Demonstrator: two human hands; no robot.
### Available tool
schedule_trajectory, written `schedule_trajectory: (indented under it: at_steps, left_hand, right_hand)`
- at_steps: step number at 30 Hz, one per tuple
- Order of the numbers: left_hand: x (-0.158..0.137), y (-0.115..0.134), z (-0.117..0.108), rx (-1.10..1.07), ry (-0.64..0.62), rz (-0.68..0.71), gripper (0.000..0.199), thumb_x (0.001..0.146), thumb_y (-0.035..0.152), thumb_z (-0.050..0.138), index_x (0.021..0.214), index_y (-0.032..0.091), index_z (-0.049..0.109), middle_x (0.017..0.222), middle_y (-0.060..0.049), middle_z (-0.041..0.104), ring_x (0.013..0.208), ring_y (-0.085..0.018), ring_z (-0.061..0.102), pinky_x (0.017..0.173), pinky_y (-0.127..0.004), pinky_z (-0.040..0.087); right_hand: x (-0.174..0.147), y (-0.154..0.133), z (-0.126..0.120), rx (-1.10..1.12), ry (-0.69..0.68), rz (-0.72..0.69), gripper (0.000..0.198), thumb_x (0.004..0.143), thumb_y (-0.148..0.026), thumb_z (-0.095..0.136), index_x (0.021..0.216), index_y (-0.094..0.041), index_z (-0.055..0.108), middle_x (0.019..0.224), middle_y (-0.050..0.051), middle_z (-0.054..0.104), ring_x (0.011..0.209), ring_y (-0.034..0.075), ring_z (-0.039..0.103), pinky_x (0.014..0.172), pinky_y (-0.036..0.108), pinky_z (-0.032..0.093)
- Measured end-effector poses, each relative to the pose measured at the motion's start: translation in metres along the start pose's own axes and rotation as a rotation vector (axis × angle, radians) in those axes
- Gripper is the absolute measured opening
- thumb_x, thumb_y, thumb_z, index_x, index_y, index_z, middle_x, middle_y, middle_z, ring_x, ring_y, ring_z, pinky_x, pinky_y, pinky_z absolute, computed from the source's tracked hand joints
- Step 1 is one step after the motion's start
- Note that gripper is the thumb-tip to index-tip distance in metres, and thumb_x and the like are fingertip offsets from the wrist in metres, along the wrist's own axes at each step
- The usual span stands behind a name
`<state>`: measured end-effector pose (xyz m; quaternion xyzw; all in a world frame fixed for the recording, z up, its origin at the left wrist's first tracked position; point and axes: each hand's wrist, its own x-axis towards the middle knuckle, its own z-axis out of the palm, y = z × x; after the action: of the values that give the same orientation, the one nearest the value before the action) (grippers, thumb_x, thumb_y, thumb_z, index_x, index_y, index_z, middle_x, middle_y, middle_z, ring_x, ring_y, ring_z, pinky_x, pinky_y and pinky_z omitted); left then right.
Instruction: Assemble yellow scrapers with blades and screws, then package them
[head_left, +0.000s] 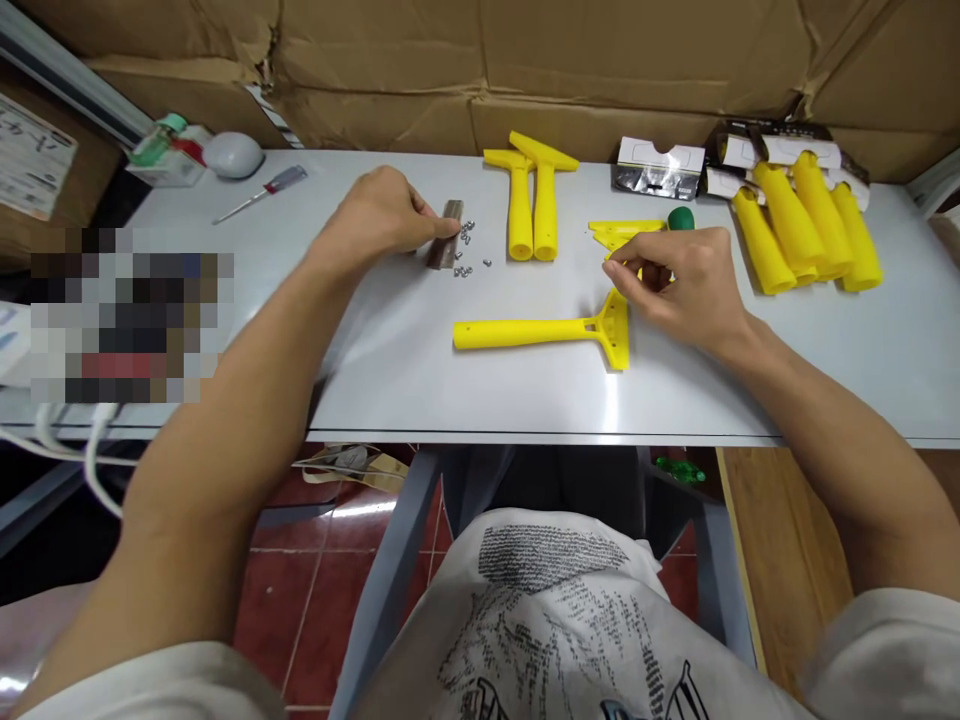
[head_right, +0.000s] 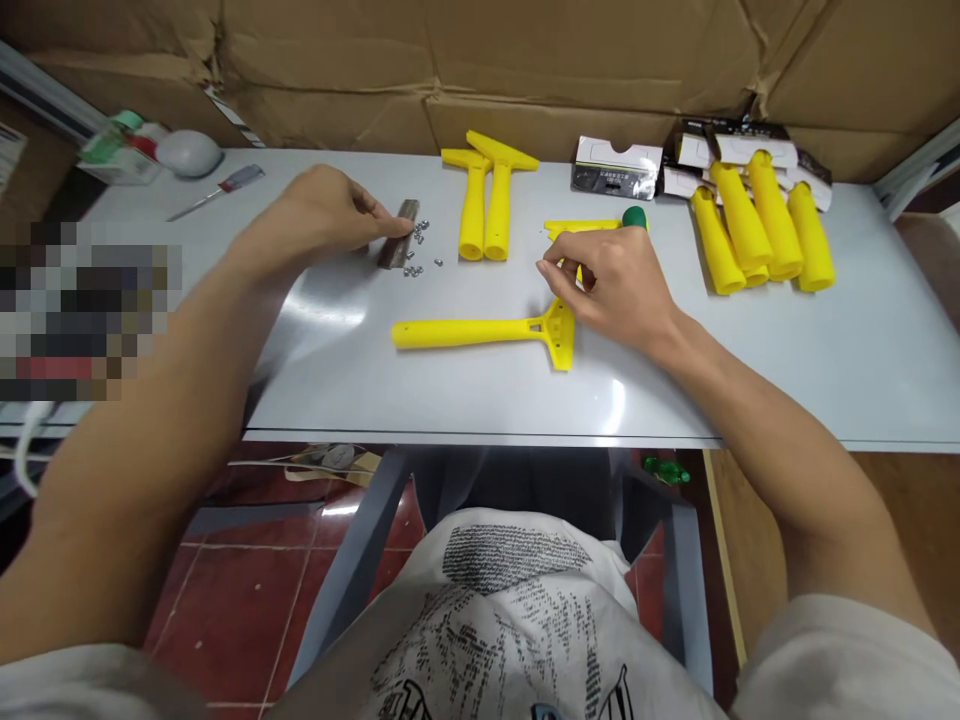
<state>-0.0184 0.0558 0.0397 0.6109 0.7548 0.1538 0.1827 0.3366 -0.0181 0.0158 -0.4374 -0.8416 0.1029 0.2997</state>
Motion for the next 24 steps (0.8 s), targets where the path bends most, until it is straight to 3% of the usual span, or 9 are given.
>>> schedule_trajectory:
  at_steps: [5, 9, 12, 16, 20, 22, 24]
  left_hand:
    - [-0.007, 0.002, -0.006, -0.060, -0.003, 0.000, 0.030, 0.088, 0.037, 0.098, 0.073, 0.024, 0.075, 0.058, 0.003, 0.059, 0.082, -0.021, 0.052, 0.103, -0.049, 0.056]
    - [0.000, -0.003, -0.005, -0.232, 0.056, 0.083, 0.034, 0.081, 0.049, 0.099, 0.073, 0.028, 0.073, 0.059, 0.002, 0.057, 0.079, -0.021, 0.049, 0.100, -0.054, 0.055]
    - [0.005, 0.001, 0.004, -0.579, 0.129, 0.222, 0.046, 0.076, 0.066, 0.103, 0.078, 0.031, 0.073, 0.072, 0.000, 0.061, 0.081, -0.022, 0.051, 0.097, -0.058, 0.054]
    - [-0.016, 0.020, 0.023, -1.007, 0.002, 0.385, 0.063, 0.059, 0.072, 0.116, 0.085, 0.033, 0.075, 0.085, -0.001, 0.074, 0.088, -0.028, 0.068, 0.092, -0.058, 0.057]
    - [-0.063, 0.041, 0.042, -1.155, -0.169, 0.458, 0.061, 0.069, 0.071, 0.113, 0.086, 0.033, 0.069, 0.086, 0.003, 0.081, 0.094, -0.033, 0.085, 0.081, -0.053, 0.070]
    - [-0.083, 0.047, 0.048, -1.157, -0.227, 0.502, 0.057, 0.080, 0.067, 0.111, 0.087, 0.030, 0.067, 0.093, 0.003, 0.084, 0.100, -0.030, 0.089, 0.088, -0.053, 0.077]
    - [-0.095, 0.050, 0.050, -1.161, -0.221, 0.515, 0.053, 0.086, 0.061, 0.108, 0.085, 0.029, 0.066, 0.095, 0.002, 0.084, 0.101, -0.028, 0.089, 0.095, -0.054, 0.079]
  right_hand:
    - [0.000, 0.000, -0.002, -0.008, -0.006, 0.008, 0.034, 0.116, -0.054, 0.069, 0.103, -0.027, 0.086, 0.086, 0.009, 0.080, 0.074, 0.025, 0.070, 0.081, 0.046, 0.060]
    - [0.000, -0.005, -0.003, 0.048, -0.001, 0.043, 0.040, 0.115, -0.062, 0.073, 0.099, -0.027, 0.084, 0.084, 0.008, 0.079, 0.073, 0.024, 0.068, 0.079, 0.046, 0.060]
    - [0.001, -0.013, -0.005, 0.270, 0.022, 0.155, 0.051, 0.111, -0.076, 0.079, 0.096, -0.027, 0.082, 0.083, 0.007, 0.079, 0.066, 0.022, 0.064, 0.068, 0.044, 0.057]
    - [0.003, -0.027, -0.009, 0.508, -0.002, 0.242, 0.065, 0.104, -0.091, 0.081, 0.100, -0.027, 0.080, 0.088, 0.007, 0.079, 0.061, 0.018, 0.059, 0.057, 0.040, 0.052]
    - [0.000, -0.042, -0.004, 0.608, -0.089, 0.244, 0.075, 0.096, -0.099, 0.084, 0.124, -0.029, 0.077, 0.124, 0.008, 0.086, 0.077, 0.017, 0.072, 0.062, 0.035, 0.058]
    - [-0.003, -0.047, 0.002, 0.669, -0.154, 0.256, 0.082, 0.090, -0.098, 0.091, 0.133, -0.031, 0.071, 0.123, 0.006, 0.086, 0.077, 0.017, 0.073, 0.064, 0.034, 0.060]
    - [-0.005, -0.049, 0.006, 0.731, -0.196, 0.287, 0.082, 0.089, -0.094, 0.095, 0.135, -0.031, 0.067, 0.106, 0.002, 0.084, 0.072, 0.017, 0.071, 0.063, 0.035, 0.058]
